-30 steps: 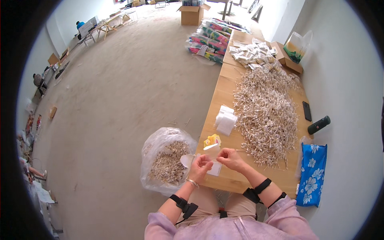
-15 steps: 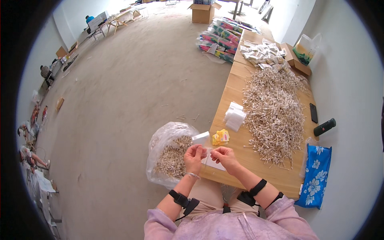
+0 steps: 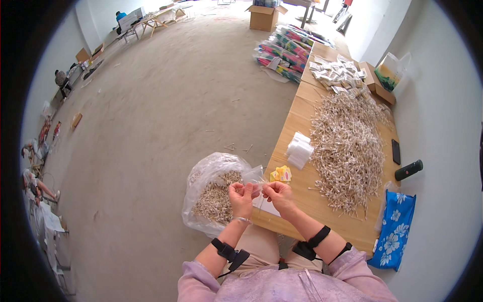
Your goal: The recorder is counting cotton swabs and placing them into small plastic bags.
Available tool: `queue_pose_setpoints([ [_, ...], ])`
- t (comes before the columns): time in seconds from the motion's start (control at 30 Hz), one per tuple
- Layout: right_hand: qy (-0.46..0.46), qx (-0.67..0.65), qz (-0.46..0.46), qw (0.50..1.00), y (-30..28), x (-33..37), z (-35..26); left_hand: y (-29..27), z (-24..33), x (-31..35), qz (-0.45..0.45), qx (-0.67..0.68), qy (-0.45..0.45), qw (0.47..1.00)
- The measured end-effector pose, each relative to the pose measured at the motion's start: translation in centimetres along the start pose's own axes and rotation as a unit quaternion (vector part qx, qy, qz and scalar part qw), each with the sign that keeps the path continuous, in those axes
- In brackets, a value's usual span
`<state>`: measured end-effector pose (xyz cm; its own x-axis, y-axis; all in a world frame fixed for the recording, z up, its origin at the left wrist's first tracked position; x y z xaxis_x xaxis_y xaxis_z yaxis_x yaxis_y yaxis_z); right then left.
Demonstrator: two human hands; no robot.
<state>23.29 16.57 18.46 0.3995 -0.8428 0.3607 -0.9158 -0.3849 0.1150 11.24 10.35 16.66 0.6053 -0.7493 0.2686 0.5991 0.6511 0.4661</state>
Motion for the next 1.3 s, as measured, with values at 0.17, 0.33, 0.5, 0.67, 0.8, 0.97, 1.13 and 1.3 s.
queue_pose_setpoints([
  [0.17, -0.023, -0.01, -0.002, 1.0, 0.0, -0.9, -0.1, 0.3, 0.5, 0.6, -0.104, -0.082, 0.082, 0.988],
  [0.33, -0.051, 0.022, 0.002, 0.998, 0.4, -1.0, -0.2, -0.5, 0.1, 0.2, -0.089, -0.123, 0.04, 0.988],
  [0.5, -0.091, 0.098, -0.003, 0.991, 0.5, -0.7, -0.2, -0.3, 0.7, 0.2, -0.082, -0.137, 0.021, 0.987],
  [0.67, -0.134, 0.118, -0.005, 0.984, 1.1, -0.2, -1.1, -0.4, 0.6, 0.0, -0.104, -0.128, 0.004, 0.986],
  [0.8, -0.141, 0.098, -0.006, 0.985, 1.1, -0.4, -0.8, -0.4, 0.4, -0.2, -0.101, -0.129, 0.012, 0.986],
  [0.97, -0.106, 0.06, -0.001, 0.992, 0.7, -1.0, 0.2, -0.1, 0.6, 0.1, -0.087, -0.138, 0.033, 0.986],
  [1.13, -0.097, 0.035, -0.003, 0.995, 1.2, -1.0, 0.0, -0.5, 0.2, 0.4, -0.087, -0.161, 0.06, 0.981],
  [1.3, -0.126, 0.09, -0.004, 0.988, 0.4, -1.1, 0.4, -0.5, -0.7, 0.3, -0.091, -0.129, 0.015, 0.987],
])
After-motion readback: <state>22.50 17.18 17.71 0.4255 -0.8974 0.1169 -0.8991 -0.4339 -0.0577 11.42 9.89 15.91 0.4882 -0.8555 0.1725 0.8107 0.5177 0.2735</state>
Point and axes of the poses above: each hand's wrist, its own x-axis away from the middle knuckle, its own y-axis out of the palm, z = x × y, the point moved 4 cm from there along -x, towards the middle knuckle, and after that the axes turned 1 degree about -x, right-handed, at the moved point
